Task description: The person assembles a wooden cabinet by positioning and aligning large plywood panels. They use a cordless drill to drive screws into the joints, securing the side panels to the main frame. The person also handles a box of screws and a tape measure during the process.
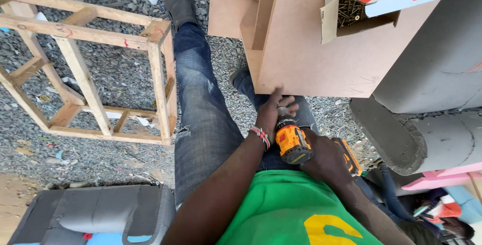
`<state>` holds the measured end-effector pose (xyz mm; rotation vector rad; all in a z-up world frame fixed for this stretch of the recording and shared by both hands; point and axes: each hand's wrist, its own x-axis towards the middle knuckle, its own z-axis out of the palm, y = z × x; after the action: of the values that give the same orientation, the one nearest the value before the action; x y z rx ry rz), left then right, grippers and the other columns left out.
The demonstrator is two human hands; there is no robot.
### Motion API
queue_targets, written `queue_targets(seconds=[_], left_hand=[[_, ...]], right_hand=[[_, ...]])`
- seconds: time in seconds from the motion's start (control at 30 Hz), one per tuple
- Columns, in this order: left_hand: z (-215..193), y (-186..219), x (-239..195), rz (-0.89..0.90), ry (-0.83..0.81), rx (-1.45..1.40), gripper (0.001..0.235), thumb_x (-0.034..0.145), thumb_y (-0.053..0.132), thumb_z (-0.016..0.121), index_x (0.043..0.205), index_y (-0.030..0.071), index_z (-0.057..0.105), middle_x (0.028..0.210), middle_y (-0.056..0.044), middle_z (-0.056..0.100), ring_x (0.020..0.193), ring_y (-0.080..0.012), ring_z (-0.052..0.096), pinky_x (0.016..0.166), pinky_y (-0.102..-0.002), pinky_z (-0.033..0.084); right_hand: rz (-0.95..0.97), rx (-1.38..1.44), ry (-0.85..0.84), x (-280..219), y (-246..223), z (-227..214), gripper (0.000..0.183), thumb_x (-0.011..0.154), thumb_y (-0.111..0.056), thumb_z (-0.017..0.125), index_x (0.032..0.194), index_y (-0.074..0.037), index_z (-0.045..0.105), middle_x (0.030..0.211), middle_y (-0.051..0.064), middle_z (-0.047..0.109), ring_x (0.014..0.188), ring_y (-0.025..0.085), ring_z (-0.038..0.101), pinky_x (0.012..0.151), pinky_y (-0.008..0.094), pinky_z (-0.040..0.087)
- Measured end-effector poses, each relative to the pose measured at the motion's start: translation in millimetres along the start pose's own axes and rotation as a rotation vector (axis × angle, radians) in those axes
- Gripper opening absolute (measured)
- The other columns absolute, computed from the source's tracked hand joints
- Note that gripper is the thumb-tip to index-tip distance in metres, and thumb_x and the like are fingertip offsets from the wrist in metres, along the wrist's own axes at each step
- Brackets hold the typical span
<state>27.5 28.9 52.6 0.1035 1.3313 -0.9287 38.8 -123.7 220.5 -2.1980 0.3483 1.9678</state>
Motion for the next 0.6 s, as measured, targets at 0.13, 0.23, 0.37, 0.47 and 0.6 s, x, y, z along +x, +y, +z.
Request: queue_targets(seconds=[0.13,0.23,0.37,0.47,0.6], left_hand=[[16.0,-19.6,-47.1,0.05,0.127,0.044,0.071,0.095,0.039,0.102,0.144,0.0,0.07,0.136,-0.031,0.081,0.118,-0.0492,0.085,0.102,-0.054,0.074],[35.1,-12.2,-75.1,0.044,0.085,0.01,0.038,0.09,0.019,0.099,0.112,-0.007,0.081,0.103,-0.032,0.082,0.097,-0.0501,0.087,0.09,-0.053,0.075],[41.0,-10.4,-76.9,0.026,0.092,-0.024,0.017,0.093,0.009,0.091,0.093,-0.007,0.084,0.088,-0.03,0.081,0.089,-0.0444,0.088,0.088,-0.052,0.073],[37.8,-12.9,-71.4,0.025,0.117,-0.071,0.014,0.09,0.007,0.092,0.095,-0.005,0.085,0.086,-0.027,0.082,0.087,-0.0442,0.088,0.087,-0.053,0.073],[32.5,-16.4,-63.0,0.006,0.126,-0.076,0.013,0.091,0.007,0.092,0.096,-0.003,0.085,0.084,-0.025,0.082,0.083,-0.0421,0.088,0.083,-0.052,0.073]], right_hand=[[-0.012,-0.036,-0.022,-1.7,-10.6,-10.0,0.1,0.077,-0.057,0.083,0.165,-0.014,0.062,0.123,0.02,0.091,0.125,0.055,0.083,0.122,0.071,0.052],[-0.022,-0.016,-0.021,-7.8,-16.1,-17.5,0.099,0.078,-0.056,0.083,0.163,-0.009,0.064,0.122,0.022,0.091,0.123,0.056,0.083,0.12,0.073,0.052],[-0.032,-0.03,0.004,0.9,-2.9,-4.7,0.098,0.076,-0.054,0.086,0.162,-0.009,0.066,0.119,0.022,0.092,0.12,0.057,0.084,0.118,0.074,0.054],[-0.05,0.03,0.036,-2.2,-8.4,-11.1,0.101,0.075,-0.043,0.084,0.166,-0.005,0.067,0.113,0.023,0.093,0.116,0.057,0.085,0.114,0.074,0.057],[-0.067,-0.005,0.043,1.0,-4.3,-8.8,0.102,0.078,-0.053,0.083,0.167,-0.006,0.066,0.115,0.021,0.093,0.116,0.055,0.086,0.114,0.074,0.056]])
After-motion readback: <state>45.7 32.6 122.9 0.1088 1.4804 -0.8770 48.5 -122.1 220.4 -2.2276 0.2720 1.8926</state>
